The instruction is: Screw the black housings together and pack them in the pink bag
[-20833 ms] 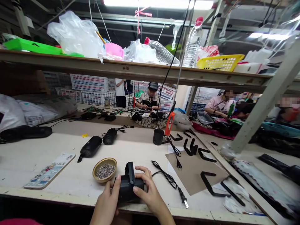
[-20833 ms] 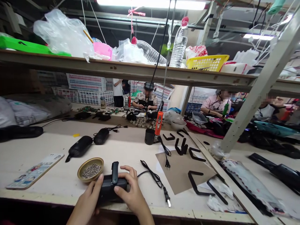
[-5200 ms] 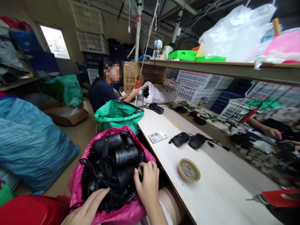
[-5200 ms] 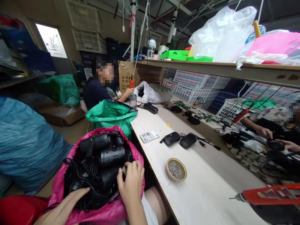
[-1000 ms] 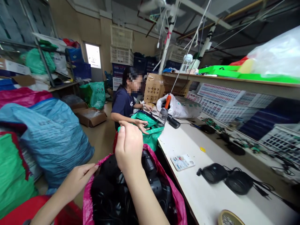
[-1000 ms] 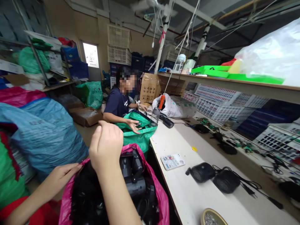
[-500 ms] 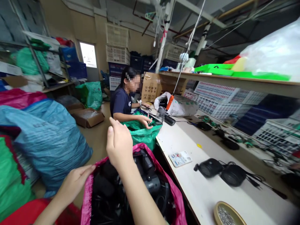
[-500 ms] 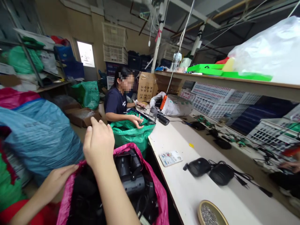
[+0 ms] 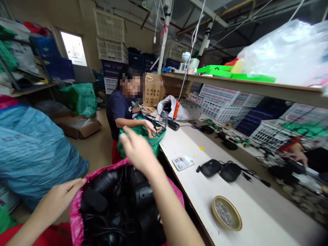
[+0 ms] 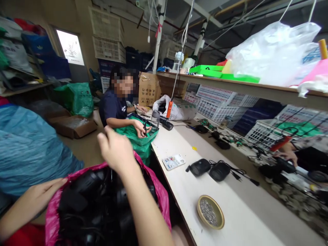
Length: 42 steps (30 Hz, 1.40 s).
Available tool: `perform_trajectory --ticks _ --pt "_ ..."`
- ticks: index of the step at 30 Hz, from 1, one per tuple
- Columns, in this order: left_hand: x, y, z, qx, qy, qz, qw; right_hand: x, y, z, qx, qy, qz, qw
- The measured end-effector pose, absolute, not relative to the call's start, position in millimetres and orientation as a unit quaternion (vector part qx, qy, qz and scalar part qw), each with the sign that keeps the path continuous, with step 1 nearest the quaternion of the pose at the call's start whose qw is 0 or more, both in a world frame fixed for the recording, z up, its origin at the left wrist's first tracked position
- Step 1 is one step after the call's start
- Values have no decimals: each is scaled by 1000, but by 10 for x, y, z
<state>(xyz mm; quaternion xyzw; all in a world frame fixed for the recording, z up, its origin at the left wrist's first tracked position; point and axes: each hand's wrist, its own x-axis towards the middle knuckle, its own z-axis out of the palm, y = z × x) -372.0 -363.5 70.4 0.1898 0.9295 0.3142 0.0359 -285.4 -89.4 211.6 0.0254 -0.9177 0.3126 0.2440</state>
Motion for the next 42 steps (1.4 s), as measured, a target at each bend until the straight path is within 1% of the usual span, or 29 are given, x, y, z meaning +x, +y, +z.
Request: perform_trajectory --ticks 1,2,3,4,5,6,8,9,10,12,13,15,16,17,18,19,22,24,25,27,30,31,33,35,36,37,40,42 --pt "-3718 -3620 717 187 926 325 50 -2734 -763 2163 -5 -904 310 294" --pt "-3715 -3603 726 183 922 335 64 -2614 -671 2116 -35 -898 301 318" --pt "-3712 -3584 730 180 919 342 72 -2503 -622 1976 -48 -908 291 297" --pt "-3709 -3564 728 177 920 344 67 -2409 -613 1761 -60 -922 285 257" --pt "-3706 -3545 721 177 920 346 60 -2338 -635 1502 -64 -935 279 208" --pt "-3704 -3527 709 177 918 350 52 -2293 -676 1236 -72 -940 281 179" --pt "-3704 -3502 680 175 916 359 43 -2268 -761 832 -70 -945 283 151" --pt "-3706 -3495 665 170 915 364 42 -2274 -782 749 -65 -946 284 144" --pt "-3708 -3493 653 164 914 368 43 -2282 -783 761 -57 -947 283 140" --pt "-3711 -3496 635 157 913 372 53 -2282 -724 1036 -47 -947 276 156" --pt "-3712 -3499 630 156 912 374 60 -2272 -677 1251 -47 -945 270 180" --pt "-3708 -3502 624 159 909 379 71 -2246 -590 1670 -57 -928 253 269" --pt "-3704 -3502 623 159 907 382 73 -2236 -567 1805 -56 -918 246 307" --pt "-3700 -3500 622 158 906 385 74 -2232 -565 1858 -53 -913 239 326" --pt "-3697 -3498 620 155 906 388 74 -2234 -587 1821 -50 -915 235 325" --pt "-3696 -3495 618 150 906 390 74 -2242 -632 1698 -49 -924 233 300" --pt "-3713 -3495 596 135 904 398 76 -2288 -833 1045 -80 -948 255 170" --pt "-3739 -3499 568 130 901 408 76 -2317 -933 657 -97 -951 260 139" --pt "-3753 -3500 550 124 899 414 75 -2326 -953 543 -100 -951 261 135" --pt "-3772 -3498 516 103 896 427 68 -2334 -934 517 -95 -950 262 139" --pt "-3760 -3486 494 89 891 441 64 -2338 -822 917 -80 -949 264 153" --pt "-3748 -3483 496 92 889 443 65 -2345 -781 1112 -74 -947 261 173" --pt "-3725 -3480 509 99 886 448 70 -2371 -720 1460 -61 -935 245 249" --pt "-3714 -3480 520 99 885 449 70 -2420 -716 1602 -49 -925 219 307" --pt "-3714 -3480 522 97 886 448 69 -2451 -743 1562 -43 -927 207 310" --pt "-3716 -3478 523 93 886 448 69 -2483 -785 1454 -38 -934 199 293" --pt "-3728 -3460 527 67 887 451 67 -2565 -949 912 -37 -958 218 183" --pt "-3727 -3435 545 48 889 450 69 -2593 -1023 609 -42 -959 235 152"
